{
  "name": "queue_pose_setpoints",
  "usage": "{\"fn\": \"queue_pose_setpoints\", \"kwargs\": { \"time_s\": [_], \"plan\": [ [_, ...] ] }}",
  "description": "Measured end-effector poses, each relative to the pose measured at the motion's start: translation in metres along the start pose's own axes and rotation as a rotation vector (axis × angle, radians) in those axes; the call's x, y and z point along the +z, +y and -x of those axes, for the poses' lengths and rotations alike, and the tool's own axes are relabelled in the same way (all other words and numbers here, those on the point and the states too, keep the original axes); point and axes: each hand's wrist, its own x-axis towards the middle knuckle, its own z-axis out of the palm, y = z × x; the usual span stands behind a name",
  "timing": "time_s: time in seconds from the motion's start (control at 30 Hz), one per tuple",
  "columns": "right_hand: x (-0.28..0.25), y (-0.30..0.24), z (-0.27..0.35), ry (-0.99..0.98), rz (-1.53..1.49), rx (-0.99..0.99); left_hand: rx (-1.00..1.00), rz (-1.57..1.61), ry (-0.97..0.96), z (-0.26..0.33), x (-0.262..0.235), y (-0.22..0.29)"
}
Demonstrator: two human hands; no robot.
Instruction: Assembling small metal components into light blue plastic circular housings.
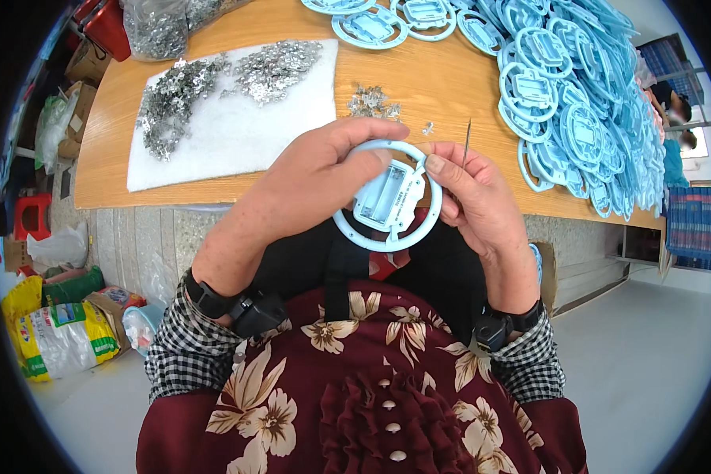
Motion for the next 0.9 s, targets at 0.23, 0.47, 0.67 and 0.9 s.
{"fn": "queue_pose_setpoints", "kwargs": {
  "time_s": [0.23,0.47,0.67,0.9],
  "plan": [
    [0.004,-0.008,0.006,0.026,0.019,0.043,0.204,-0.51,-0.06,-0.001,0.005,0.013],
    [0.005,-0.008,0.003,-0.043,-0.064,-0.02,0.328,-0.651,0.099,0.002,0.016,-0.001],
    [0.027,-0.008,-0.001,0.113,0.239,-0.283,-0.089,0.33,-0.064,0.006,0.001,-0.002],
    [0.016,-0.013,-0.01,-0.005,0.508,-0.234,-0.201,0.484,-0.141,0.007,0.007,-0.001]
  ]
}}
